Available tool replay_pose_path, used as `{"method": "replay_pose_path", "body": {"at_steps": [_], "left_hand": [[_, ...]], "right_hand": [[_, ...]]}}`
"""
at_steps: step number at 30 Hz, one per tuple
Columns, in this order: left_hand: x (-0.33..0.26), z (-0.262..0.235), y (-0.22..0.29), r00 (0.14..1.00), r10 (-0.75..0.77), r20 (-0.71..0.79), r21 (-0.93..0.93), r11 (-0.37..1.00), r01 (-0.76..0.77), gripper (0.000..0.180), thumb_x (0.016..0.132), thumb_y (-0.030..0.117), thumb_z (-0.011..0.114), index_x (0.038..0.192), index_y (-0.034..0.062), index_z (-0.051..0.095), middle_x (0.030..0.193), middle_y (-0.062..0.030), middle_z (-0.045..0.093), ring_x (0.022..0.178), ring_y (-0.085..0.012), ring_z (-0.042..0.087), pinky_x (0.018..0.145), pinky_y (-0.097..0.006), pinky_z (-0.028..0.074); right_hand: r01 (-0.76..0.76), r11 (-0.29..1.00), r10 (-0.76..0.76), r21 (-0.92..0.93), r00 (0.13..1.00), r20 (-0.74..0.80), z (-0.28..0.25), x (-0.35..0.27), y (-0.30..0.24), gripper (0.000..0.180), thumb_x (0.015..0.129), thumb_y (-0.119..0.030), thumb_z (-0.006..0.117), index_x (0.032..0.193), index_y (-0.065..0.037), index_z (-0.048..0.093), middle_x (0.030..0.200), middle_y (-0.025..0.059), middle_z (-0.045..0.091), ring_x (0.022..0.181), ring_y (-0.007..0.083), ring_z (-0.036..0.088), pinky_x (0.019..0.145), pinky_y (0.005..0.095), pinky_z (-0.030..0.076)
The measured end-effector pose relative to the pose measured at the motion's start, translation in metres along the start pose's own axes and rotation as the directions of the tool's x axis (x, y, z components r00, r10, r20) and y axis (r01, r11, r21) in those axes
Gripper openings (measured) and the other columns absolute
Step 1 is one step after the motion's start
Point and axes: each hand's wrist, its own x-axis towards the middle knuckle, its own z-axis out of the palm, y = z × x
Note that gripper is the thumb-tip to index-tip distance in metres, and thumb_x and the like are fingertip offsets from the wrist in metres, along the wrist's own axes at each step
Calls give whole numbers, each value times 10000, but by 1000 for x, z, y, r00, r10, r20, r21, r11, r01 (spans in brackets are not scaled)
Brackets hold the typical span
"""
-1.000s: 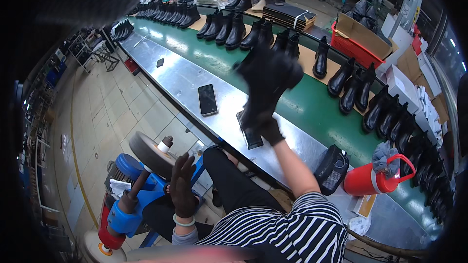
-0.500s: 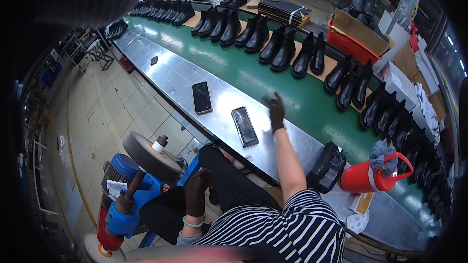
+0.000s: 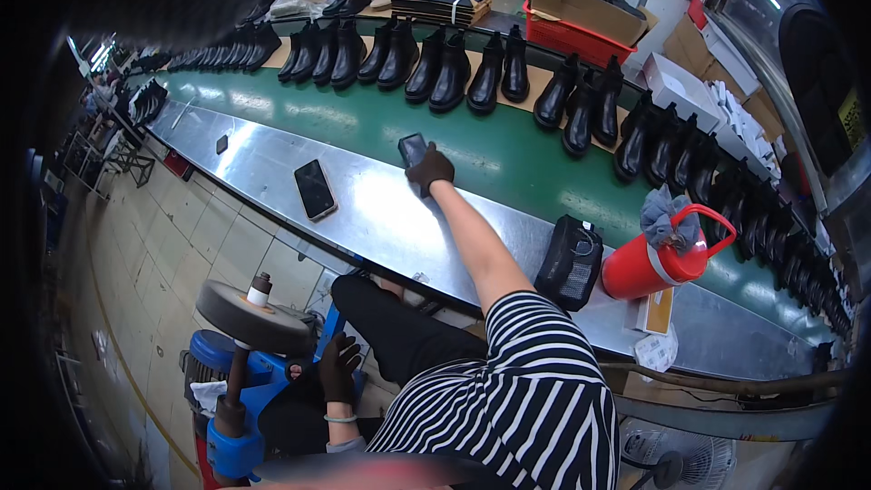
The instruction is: Polishing and finishing leather boots using an industrial rotating buffing machine.
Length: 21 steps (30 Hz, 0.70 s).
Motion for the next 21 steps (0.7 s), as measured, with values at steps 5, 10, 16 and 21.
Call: {"method": "replay_pose_path", "body": {"at_steps": [5, 10, 16, 21], "left_hand": [[9, 3, 4, 999, -50, 9, -98, 994, 51, 403, 957, 284, 437, 1243, 6, 489, 1102, -106, 604, 977, -200, 625, 822, -298, 501], [16, -1, 18, 974, 135, 181, 96, 983, -155, 461, 926, 233, 507, 1337, 54, 401, 1257, -116, 505, 1094, -230, 558, 828, -315, 497], [46, -8, -16, 988, 133, 81, -199, 973, -115, 628, 877, 178, 579, 1419, 109, 271, 1299, -97, 487, 1133, -278, 537, 889, -392, 497], [71, -59, -101, 812, 560, 165, 807, 397, -437, 470, 869, 126, 578, 1307, 67, 415, 1276, -119, 480, 1198, -250, 475, 935, -345, 463]], "right_hand": [[45, 871, 68, 490, 976, -209, -1, 12, 7, 856, 481, -263, 774, 1226, 8, 450, 1023, 209, 637, 922, 321, 636, 802, 379, 513], [67, 566, -298, 821, 946, 128, 47, -102, -52, 566, 555, -270, 792, 1025, -35, 584, 959, 137, 653, 887, 249, 634, 797, 370, 508], [285, 554, -651, 782, 734, 193, 130, -270, -70, 631, 594, -288, 769, 1126, -37, 540, 993, 148, 644, 903, 292, 632, 827, 382, 497], [519, 666, -737, 535, 566, 369, 189, -297, -60, 610, 619, -191, 685, 1182, -35, 508, 950, 202, 643, 900, 358, 632, 820, 403, 510]]}}
